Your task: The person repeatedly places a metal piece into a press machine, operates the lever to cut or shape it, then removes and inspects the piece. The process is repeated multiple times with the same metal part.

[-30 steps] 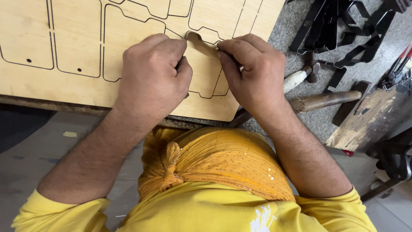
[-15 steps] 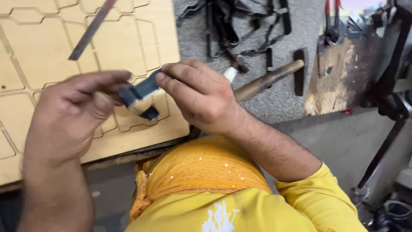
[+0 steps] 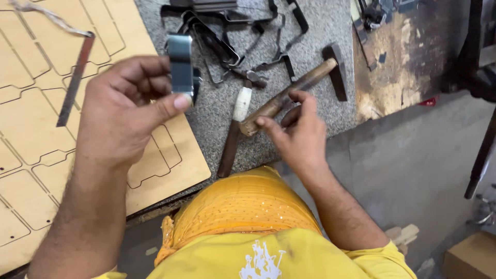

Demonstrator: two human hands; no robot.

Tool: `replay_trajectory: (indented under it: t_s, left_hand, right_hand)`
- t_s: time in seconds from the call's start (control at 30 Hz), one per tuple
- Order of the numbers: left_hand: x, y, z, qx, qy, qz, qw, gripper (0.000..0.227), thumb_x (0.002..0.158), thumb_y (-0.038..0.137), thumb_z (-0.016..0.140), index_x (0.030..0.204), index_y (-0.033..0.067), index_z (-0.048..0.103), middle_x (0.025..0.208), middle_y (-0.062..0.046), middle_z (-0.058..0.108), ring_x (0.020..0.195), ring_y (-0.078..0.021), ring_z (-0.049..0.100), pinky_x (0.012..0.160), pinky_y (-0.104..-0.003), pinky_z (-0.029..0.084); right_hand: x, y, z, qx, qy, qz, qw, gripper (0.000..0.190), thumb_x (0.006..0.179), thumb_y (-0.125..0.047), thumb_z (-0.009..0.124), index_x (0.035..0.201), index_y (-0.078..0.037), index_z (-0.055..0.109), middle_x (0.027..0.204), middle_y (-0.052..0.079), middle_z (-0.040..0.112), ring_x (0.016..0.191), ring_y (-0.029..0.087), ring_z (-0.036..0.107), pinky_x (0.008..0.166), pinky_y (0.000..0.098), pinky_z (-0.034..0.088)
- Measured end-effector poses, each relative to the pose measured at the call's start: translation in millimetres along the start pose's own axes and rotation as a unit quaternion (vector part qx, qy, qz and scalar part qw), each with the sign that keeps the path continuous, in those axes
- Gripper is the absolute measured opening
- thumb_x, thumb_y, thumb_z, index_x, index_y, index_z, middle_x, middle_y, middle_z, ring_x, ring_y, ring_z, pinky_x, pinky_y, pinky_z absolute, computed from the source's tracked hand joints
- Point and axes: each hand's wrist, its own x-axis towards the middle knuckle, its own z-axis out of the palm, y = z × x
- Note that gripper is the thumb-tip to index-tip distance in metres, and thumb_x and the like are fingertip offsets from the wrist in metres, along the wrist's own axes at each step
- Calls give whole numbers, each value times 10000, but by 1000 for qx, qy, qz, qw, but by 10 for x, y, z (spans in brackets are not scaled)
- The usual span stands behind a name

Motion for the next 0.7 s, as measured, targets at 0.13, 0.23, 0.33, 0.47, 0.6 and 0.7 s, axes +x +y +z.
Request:
replay_trajectory:
  t_s: [0.13, 0.23, 0.33, 0.47, 0.6, 0.7]
  left_hand:
    - [173, -26, 78, 35, 6, 25, 999, 484, 868, 23, 847, 1300, -30, 635, 1065, -37, 715, 977, -92, 680, 916, -266, 615]
    - [261, -57, 142, 42, -3, 44, 998, 522, 892, 14, 838, 1355, -35, 601, 1063, -32, 709, 987, -96, 672, 922, -268, 608]
    - [349, -68, 183, 78, 5, 62, 995, 552, 910, 19, 822, 1392, -12, 553, 1014, -26, 704, 947, -92, 672, 865, -268, 608]
    - [430, -73, 194, 156, 4, 86, 984, 534, 930, 32, 827, 1397, 15, 568, 997, -28, 704, 931, -94, 675, 849, -278, 609]
    - [553, -138, 260, 195, 1, 144, 970, 558, 953, 25, 807, 1447, 10, 549, 1124, -43, 711, 1006, -97, 694, 934, -287, 631]
    - [673, -248, 305, 207, 16, 191, 960, 583, 933, 15, 810, 1452, 2, 547, 1227, -80, 694, 993, -102, 686, 960, -287, 622]
  right_hand:
    - [29, 194, 103, 196, -26, -1, 980, 766, 904, -137, 837, 1386, -21, 253, 963, 174, 745, 903, 233, 758, 739, 339, 642]
    - [93, 294, 138, 423, -32, 153, 892, 801, 807, -6, 733, 1373, -78, 171, 965, 164, 696, 859, 259, 756, 726, 424, 645]
    - [122, 380, 214, 443, -12, 152, 883, 769, 846, 71, 687, 1390, -58, 158, 1002, 181, 650, 863, 265, 705, 728, 477, 640]
    - [35, 569, 261, 602, 8, 230, 765, 676, 768, 151, 591, 1327, -66, 278, 956, 150, 652, 827, 286, 714, 743, 440, 668]
    - [-45, 763, 180, 612, 11, 236, 755, 553, 752, 153, 533, 1241, -46, 367, 904, 128, 633, 721, 248, 665, 575, 391, 594]
    - [-99, 791, 89, 555, 27, 173, 813, 429, 909, 125, 579, 1267, -14, 387, 888, 129, 588, 667, 226, 613, 516, 383, 537]
